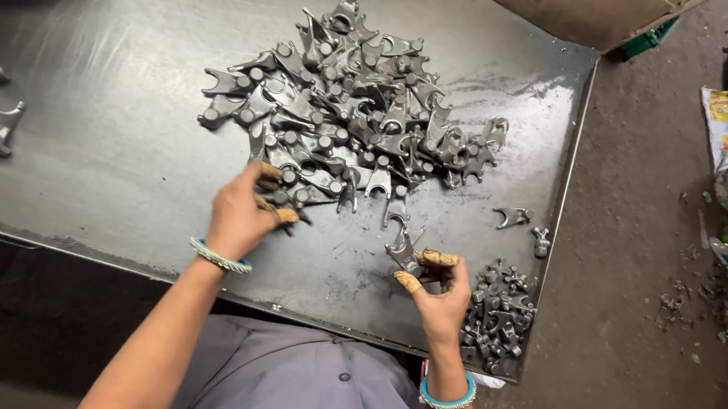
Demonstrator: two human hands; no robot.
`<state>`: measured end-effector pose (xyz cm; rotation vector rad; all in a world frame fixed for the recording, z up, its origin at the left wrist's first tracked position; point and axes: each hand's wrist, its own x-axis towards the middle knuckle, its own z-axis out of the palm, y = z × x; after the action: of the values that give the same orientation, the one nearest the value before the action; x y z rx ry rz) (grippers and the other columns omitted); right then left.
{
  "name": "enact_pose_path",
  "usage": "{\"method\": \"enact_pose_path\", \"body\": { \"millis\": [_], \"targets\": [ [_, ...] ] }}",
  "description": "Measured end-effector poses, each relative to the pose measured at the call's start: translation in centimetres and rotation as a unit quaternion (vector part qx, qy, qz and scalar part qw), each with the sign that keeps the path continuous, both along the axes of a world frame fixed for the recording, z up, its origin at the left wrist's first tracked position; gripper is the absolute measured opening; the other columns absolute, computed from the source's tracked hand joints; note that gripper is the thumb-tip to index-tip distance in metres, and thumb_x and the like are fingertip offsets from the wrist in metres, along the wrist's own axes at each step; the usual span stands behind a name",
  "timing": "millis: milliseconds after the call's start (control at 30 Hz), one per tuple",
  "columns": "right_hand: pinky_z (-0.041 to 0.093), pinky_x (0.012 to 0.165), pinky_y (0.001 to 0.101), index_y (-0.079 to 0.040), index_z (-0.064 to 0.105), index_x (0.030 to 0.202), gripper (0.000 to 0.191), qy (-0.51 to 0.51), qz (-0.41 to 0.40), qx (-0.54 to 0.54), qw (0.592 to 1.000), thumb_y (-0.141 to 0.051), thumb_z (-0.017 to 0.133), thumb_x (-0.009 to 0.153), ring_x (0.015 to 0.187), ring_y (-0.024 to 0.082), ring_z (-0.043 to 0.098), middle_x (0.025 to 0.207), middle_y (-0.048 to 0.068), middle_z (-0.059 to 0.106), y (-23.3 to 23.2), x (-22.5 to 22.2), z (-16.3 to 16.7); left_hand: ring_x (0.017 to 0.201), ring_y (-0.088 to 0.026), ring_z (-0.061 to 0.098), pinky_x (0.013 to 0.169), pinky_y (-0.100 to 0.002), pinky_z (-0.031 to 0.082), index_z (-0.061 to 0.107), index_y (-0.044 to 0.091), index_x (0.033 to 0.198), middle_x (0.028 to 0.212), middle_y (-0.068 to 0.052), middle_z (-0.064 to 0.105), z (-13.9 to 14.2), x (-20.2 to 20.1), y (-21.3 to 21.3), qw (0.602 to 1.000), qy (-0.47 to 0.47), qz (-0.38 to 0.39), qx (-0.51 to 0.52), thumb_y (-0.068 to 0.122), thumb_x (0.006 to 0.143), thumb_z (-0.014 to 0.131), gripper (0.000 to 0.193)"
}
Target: The person repeatedly picks up small metal components from a pile on a metal table, aligns two pieces by hand, and presses them together to form an assembled unit. The assembled units are placed back on the table. The task continues throughout the clip with the same repetitive pick, align, and press motion.
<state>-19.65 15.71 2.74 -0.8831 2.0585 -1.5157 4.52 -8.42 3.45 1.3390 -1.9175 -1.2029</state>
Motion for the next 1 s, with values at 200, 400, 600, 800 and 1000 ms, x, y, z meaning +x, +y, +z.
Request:
{"method": "enact_pose_path", "body": {
  "millis": [200,400,600,800,1000],
  "targets": [
    [0.056,0.081,0.0268,0.000,0.062,0.110,0.044,-0.060,-0.013,-0.029,0.998,0.003,0.089,0.075,0.091,0.013,0.066,0.102,0.007,0.070,0.8,-0.6,-1.4,0.088,-0.032,0.072,0.077,-0.041,0.057,0.065,0.005,0.108,0.098,-0.013,0.075,-1.1,-1.9,3.0,0.999,0.024,-0.009,-0.040,0.018,0.063,0.093,0.055],
    [0.055,0.066,0.0347,-0.007,0.063,0.111,0.020,-0.454,-0.031,-0.114,0.883,-0.016,0.070,0.094,0.083,0.023,0.071,0.098,0.009,0.072,2.2,-3.0,-3.4,0.089,-0.025,0.074,0.079,-0.035,0.058,0.067,0.005,0.108,0.099,-0.009,0.077,-1.9,-4.1,5.7,0.993,0.109,-0.034,0.000,0.013,0.067,0.090,0.047],
    [0.059,0.065,0.0389,-0.009,0.065,0.116,0.026,-0.518,-0.051,-0.099,0.848,-0.027,0.064,0.097,0.078,0.022,0.069,0.097,0.009,0.073,3.6,-4.2,-4.1,0.079,-0.020,0.073,0.071,-0.032,0.059,0.069,0.004,0.106,0.098,-0.008,0.072,-1.0,-6.3,8.3,0.983,0.163,-0.073,0.038,0.013,0.068,0.086,0.043],
    [0.055,0.064,0.0340,-0.002,0.068,0.116,0.022,-0.424,-0.010,-0.122,0.897,-0.017,0.071,0.100,0.082,0.024,0.070,0.102,0.011,0.073,3.0,-2.4,-2.5,0.076,-0.019,0.073,0.072,-0.035,0.060,0.074,0.009,0.103,0.092,-0.008,0.075,0.2,-6.9,9.9,0.992,0.083,-0.059,0.075,0.028,0.081,0.085,0.031],
    [0.055,0.085,0.0354,0.001,0.069,0.114,0.034,-0.016,0.056,0.024,0.998,-0.013,0.083,0.086,0.096,0.025,0.068,0.108,0.014,0.071,-1.4,0.6,1.7,0.093,-0.023,0.073,0.075,-0.048,0.064,0.066,0.001,0.109,0.105,-0.010,0.075,-0.9,-7.1,9.8,0.716,0.428,-0.029,0.551,0.045,0.106,0.042,0.051]
  ]
}}
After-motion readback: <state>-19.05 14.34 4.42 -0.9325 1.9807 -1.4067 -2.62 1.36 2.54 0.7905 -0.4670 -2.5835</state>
